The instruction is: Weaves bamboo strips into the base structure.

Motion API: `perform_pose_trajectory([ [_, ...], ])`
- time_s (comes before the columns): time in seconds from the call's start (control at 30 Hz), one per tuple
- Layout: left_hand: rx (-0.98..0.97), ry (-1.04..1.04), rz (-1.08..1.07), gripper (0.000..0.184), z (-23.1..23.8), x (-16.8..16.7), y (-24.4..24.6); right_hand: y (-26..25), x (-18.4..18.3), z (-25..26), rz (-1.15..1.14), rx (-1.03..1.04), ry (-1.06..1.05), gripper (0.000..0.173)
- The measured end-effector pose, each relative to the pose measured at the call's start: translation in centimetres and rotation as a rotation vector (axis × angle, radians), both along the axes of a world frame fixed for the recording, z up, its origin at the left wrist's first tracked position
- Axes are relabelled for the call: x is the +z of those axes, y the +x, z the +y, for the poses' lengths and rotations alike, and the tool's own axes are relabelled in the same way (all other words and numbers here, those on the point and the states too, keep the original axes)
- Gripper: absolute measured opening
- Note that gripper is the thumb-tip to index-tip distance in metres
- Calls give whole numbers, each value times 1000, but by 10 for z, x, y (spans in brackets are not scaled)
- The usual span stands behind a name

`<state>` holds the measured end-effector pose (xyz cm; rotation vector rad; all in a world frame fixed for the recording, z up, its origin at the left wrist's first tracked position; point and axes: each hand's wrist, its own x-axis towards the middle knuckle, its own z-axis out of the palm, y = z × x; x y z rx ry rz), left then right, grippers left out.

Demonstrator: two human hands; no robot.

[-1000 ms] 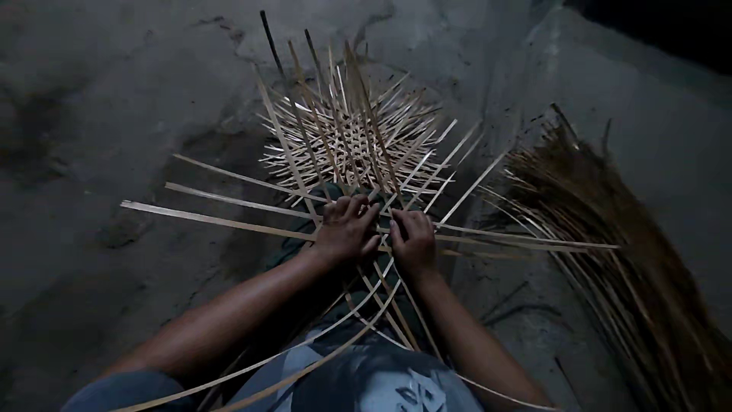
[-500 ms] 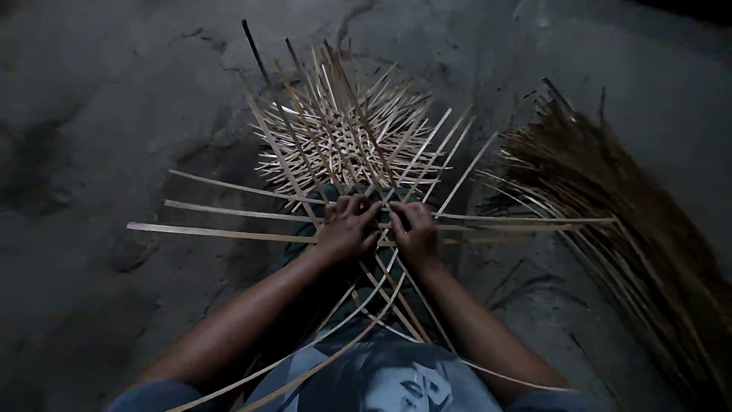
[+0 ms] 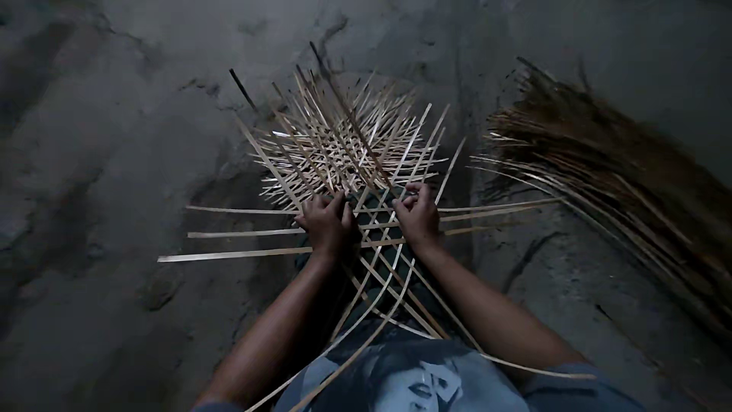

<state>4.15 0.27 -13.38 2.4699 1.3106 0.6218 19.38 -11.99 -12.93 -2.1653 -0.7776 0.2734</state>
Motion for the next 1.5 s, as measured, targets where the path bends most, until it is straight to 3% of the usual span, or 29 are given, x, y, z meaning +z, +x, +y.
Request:
perform_pose_trajectory([
  [0.43,-59,13,16,36,-8,-1,-1,4,2,-6,-7,48,43,40],
  [0.57,-148,-76,68,39,2,23,-12,-6,18,-28,-231,304,-80,54],
  [0.63,-166,-110,-38,54,19,35,-12,-26,15,-42,-349,515,-182,63],
  [0.7,-89,-265,-207,76,42,46,-4,-46,7,-55,-334,644,-263,72],
  [0.77,69,-561,-430,93,72,56,13,-51,0,-59,-332,658,-255,73],
  [0.87,262,-995,-676,83,103,74,30,-49,0,-58,-316,661,-244,72],
  [0.93,178,-1054,-639,77,120,79,26,-48,-4,-58,-308,655,-226,71],
  [1.03,-87,-990,-710,53,153,61,33,-47,-6,-60,-310,629,-200,69],
  [1.13,-201,-1058,-821,66,155,58,59,-44,-10,-57,-301,632,-169,70],
  [1.2,-394,-1133,-800,61,150,64,71,-32,-2,-59,-247,728,-163,69],
  [1.3,-524,-1044,-731,47,134,85,74,18,38,-76,-135,854,54,42],
  [1.37,-576,-908,-699,40,131,89,65,72,74,-106,-160,638,223,22],
  [1.43,-635,-804,-656,41,125,89,50,140,93,-144,-233,283,269,21],
  [1.5,-667,-769,-667,44,115,91,41,212,94,-188,-233,-90,153,29],
])
